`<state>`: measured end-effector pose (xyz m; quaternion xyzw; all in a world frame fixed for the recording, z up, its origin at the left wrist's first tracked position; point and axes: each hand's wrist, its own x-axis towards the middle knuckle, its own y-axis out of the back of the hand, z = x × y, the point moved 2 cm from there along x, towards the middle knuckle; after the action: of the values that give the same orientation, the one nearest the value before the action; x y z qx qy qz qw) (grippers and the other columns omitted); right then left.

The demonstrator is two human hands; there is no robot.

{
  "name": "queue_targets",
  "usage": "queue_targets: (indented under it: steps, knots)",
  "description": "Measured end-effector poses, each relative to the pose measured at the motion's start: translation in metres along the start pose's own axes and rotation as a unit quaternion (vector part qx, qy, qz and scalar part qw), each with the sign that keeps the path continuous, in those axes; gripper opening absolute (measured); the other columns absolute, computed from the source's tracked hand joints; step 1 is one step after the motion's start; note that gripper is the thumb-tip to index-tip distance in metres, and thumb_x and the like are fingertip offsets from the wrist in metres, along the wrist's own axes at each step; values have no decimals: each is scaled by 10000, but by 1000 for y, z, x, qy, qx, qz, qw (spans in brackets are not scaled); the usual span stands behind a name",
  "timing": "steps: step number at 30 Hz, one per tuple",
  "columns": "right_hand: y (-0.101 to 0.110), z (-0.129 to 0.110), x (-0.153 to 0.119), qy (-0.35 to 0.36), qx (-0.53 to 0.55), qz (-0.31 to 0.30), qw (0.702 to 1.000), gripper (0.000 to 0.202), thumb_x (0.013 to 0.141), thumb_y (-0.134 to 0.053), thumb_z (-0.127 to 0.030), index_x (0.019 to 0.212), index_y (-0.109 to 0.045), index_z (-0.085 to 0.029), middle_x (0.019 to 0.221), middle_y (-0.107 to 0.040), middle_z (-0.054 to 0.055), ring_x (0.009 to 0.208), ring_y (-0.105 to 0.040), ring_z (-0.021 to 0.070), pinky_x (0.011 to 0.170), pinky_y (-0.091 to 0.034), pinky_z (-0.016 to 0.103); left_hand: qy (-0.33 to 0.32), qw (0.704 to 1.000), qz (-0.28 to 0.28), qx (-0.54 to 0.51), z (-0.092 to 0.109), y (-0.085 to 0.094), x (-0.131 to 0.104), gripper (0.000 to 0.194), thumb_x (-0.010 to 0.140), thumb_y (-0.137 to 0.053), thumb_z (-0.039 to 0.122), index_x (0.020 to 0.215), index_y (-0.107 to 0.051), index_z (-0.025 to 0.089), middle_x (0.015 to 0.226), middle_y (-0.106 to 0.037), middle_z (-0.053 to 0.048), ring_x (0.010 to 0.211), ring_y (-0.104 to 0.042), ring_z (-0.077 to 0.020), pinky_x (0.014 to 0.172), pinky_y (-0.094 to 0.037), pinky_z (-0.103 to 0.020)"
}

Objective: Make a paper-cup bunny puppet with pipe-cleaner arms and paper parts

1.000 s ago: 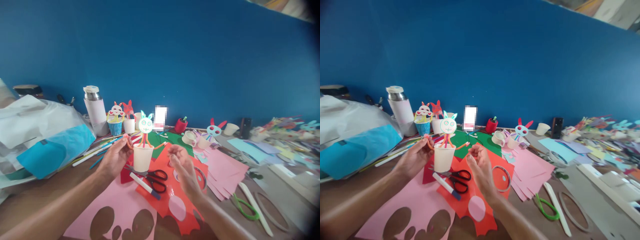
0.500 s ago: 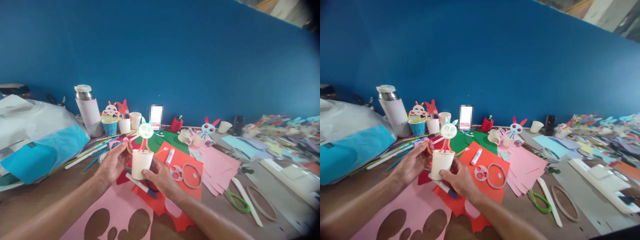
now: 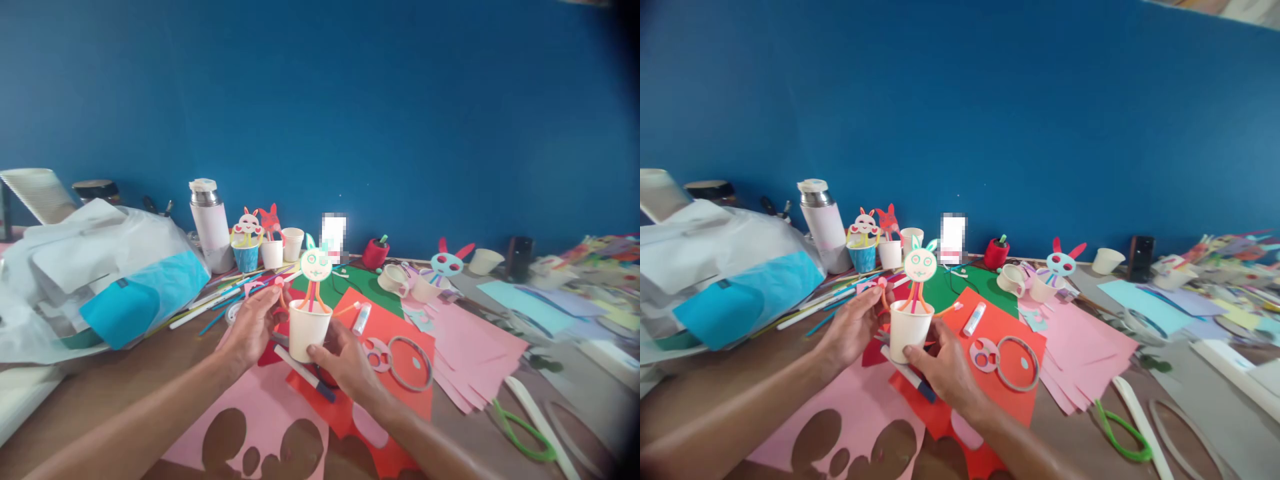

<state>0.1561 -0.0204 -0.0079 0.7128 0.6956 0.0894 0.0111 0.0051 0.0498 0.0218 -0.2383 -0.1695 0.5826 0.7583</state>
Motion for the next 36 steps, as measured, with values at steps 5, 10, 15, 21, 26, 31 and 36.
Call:
queue_targets:
  steps: [5,10,15,21,26,31,36]
  knots:
    - [1,0,-3,1,-28,3,1000,350,717,-626,-296,1038,-530,-193,989,-637,51,820,-597,185,702,-476,303,-13,999,1,38,0,2,0,156,746,-607,284,844,-655,172,689,-576,15,620,-522,-78,541,-422,-178]
    - [2,-5,-5,-12,-74,13,997,304,711,-628,-290,982,-535,-189,950,-633,32,785,-583,169,683,-463,287,-14,999,-2,42,-1,3,1,137,734,-613,281,788,-646,159,681,-565,14,612,-516,-80,544,-426,-186]
    - [1,-6,-6,-29,-89,23,995,302,707,-623,-287,976,-525,-191,943,-621,25,733,-572,155,636,-454,276,16,1000,9,23,1,1,-2,140,723,-615,282,776,-634,154,687,-562,12,622,-524,-88,543,-425,-199]
    - [-1,-4,-9,-33,-97,31,994,283,702,-616,-267,959,-520,-194,916,-620,12,695,-564,144,607,-445,269,32,999,36,-16,1,-1,-4,97,699,-623,235,768,-628,167,643,-559,29,581,-516,-81,522,-407,-197]
    - [-2,-4,-9,-33,-89,22,995,319,706,-605,-249,1007,-518,-195,953,-618,23,748,-571,158,643,-449,283,25,999,27,-13,-1,-1,-4,78,716,-603,226,760,-618,164,649,-572,22,577,-513,-82,505,-388,-193]
    - [-1,-4,-8,-36,-78,20,996,335,717,-598,-254,1034,-509,-194,975,-613,32,766,-577,165,657,-456,292,12,1000,1,12,0,-4,-6,116,736,-597,272,724,-609,157,682,-578,11,593,-510,-82,506,-380,-190]
    - [-1,1,-8,-28,-72,22,997,349,719,-607,-270,1044,-507,-191,983,-610,38,789,-576,170,664,-463,290,10,1000,-4,24,-1,-5,-7,154,755,-581,309,730,-608,159,697,-575,13,591,-504,-77,509,-379,-187]
